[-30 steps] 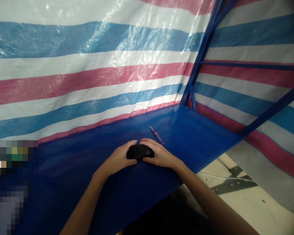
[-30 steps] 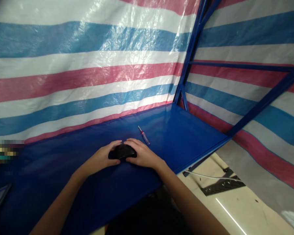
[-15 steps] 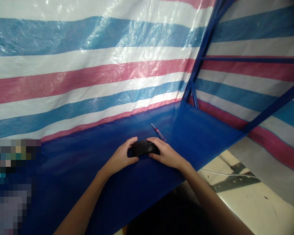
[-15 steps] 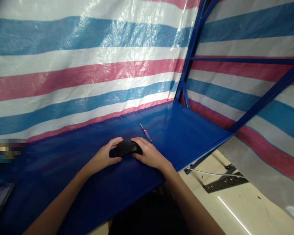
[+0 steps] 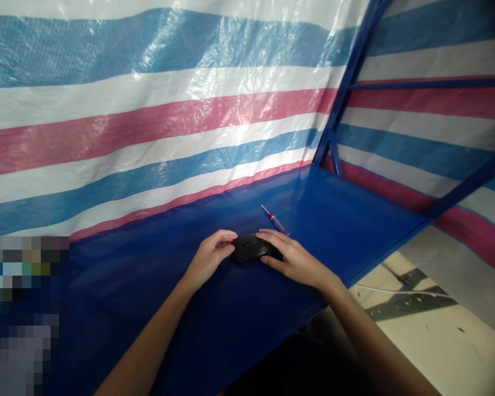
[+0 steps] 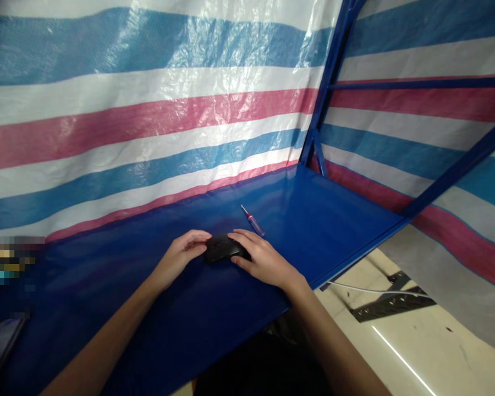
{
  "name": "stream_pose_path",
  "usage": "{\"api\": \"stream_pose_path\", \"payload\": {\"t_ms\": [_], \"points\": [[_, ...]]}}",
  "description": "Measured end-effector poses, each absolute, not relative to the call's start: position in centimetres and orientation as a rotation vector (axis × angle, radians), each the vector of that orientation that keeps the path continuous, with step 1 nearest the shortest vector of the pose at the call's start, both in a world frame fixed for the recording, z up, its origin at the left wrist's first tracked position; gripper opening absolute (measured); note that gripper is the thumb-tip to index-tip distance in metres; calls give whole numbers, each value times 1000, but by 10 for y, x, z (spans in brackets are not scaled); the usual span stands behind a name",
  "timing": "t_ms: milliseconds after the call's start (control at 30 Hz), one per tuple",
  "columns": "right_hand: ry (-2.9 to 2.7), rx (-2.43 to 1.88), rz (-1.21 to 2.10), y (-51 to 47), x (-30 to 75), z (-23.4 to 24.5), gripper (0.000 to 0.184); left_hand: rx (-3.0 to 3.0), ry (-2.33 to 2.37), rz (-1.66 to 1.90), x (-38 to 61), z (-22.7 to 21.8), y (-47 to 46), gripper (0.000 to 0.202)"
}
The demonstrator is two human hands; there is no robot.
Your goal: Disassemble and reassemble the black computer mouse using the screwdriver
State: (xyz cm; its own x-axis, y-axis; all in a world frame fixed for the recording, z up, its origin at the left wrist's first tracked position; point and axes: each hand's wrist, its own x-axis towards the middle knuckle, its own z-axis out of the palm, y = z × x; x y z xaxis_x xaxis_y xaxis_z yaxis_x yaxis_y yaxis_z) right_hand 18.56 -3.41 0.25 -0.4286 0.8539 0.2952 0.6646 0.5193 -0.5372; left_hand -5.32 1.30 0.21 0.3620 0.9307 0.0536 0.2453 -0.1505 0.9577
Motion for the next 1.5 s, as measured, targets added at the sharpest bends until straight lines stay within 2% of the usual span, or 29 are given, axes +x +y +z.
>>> {"api": "stream_pose_path", "payload": {"t_ms": [400, 500, 633, 700, 1000, 1500], "points": [[-2215, -1244, 501, -33, 186, 1, 48, 1728, 1098, 850, -51, 2, 9, 23], [-2209, -1252, 457, -33, 186, 1, 49, 1815, 1048, 804, -50, 5, 5, 32], [-2194, -1273, 427, -34, 184, 4, 46, 2029, 1040, 703, -49, 6, 0, 55], [-2199, -1267, 429, -34, 184, 4, 45, 2078, 1068, 666, -48, 5, -1, 59], [-2227, -1256, 512, -35, 185, 6, 46, 2104, 1109, 606, -48, 10, 1, 58], [-2240, -1271, 433, -37, 187, 6, 48, 2155, 1136, 583, -50, 10, 1, 58]]}}
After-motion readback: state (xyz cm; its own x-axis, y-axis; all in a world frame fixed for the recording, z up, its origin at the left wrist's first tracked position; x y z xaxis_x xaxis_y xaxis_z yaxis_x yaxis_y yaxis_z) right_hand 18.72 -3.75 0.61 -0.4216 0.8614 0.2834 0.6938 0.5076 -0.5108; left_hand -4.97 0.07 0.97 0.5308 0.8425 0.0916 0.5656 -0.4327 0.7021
